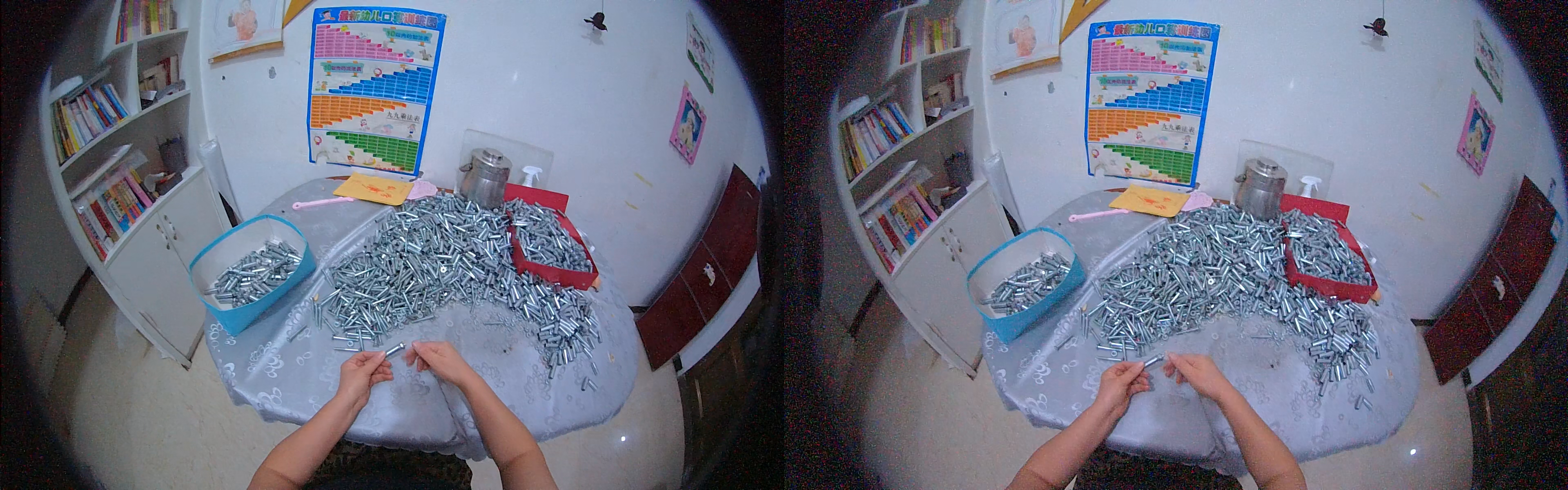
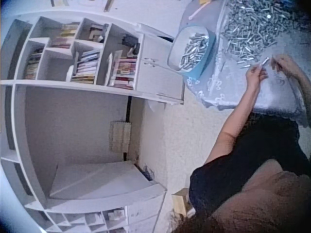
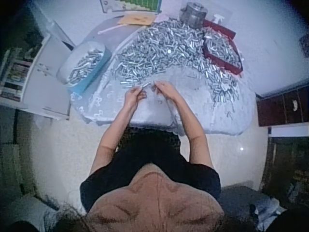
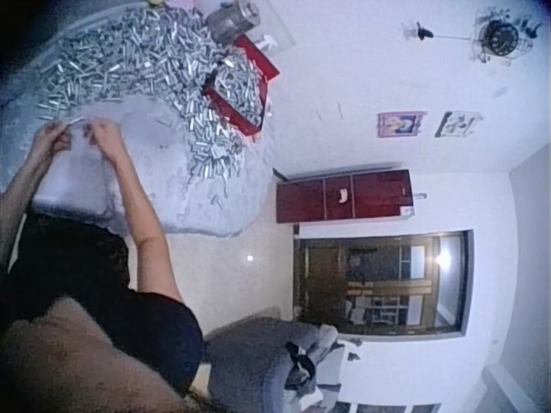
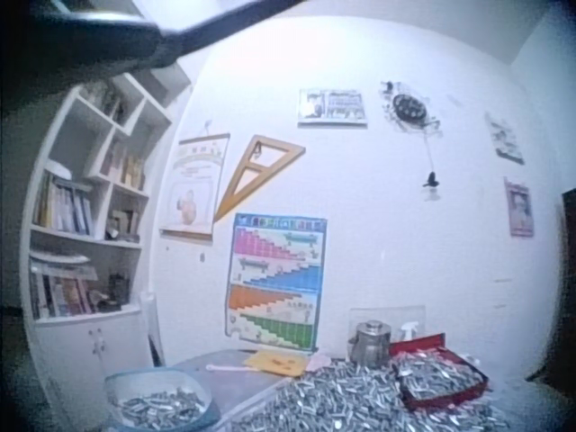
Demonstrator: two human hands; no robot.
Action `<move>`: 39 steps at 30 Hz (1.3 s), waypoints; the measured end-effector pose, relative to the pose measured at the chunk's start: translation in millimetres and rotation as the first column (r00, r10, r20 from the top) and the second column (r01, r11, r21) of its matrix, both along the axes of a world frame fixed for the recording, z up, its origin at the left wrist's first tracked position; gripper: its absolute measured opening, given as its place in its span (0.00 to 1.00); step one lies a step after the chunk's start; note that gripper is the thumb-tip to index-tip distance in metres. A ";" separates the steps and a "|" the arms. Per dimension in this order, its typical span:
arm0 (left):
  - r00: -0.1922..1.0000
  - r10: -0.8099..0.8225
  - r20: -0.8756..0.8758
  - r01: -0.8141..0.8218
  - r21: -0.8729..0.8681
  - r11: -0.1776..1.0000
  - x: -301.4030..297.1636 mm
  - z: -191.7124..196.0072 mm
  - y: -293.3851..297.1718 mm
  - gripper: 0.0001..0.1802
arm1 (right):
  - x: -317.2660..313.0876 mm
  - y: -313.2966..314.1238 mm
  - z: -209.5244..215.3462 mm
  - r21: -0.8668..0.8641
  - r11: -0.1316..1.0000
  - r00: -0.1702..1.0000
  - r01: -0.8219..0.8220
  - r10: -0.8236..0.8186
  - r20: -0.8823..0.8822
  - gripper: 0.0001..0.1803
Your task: The person sits at a table covered with a large pile of small, silver metal components. They repeatedly pick up two separate pieces, connect them by hand, and place the assembled unit into a blue plastic bin on the left. The process is continuous and repetitive throughout the clip.
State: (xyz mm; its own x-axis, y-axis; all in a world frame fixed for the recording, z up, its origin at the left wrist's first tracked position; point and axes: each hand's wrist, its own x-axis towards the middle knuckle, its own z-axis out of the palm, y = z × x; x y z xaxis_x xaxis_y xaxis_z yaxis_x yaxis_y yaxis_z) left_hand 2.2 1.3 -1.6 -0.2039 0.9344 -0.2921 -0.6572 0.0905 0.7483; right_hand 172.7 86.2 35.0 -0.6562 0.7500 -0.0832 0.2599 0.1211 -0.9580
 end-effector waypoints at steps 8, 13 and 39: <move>0.876 0.304 -0.373 -0.261 0.161 0.952 -52.2 42.2 0.5 0.06 | 12.7 40.8 -15.1 0.803 0.567 0.918 0.181 -0.391 0.070 0.12; 0.367 0.587 -0.722 -0.453 0.412 0.790 -143.7 64.6 12.0 0.05 | 8.9 47.2 -20.6 0.810 0.573 0.909 0.121 -0.391 0.142 0.14; 0.061 0.433 -0.899 0.163 0.437 0.885 -57.6 56.2 56.3 0.04 | 21.7 43.0 -18.5 0.551 0.743 0.901 0.380 -0.432 -0.038 0.07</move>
State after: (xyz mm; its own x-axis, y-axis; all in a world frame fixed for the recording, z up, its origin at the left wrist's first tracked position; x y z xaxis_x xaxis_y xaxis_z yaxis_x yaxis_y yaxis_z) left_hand -55.4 57.5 54.6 -0.1472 0.7891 0.5964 0.7118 -0.3342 0.6178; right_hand 194.4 129.1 16.5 -0.2889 0.8833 0.3693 0.4812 0.4675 -0.7416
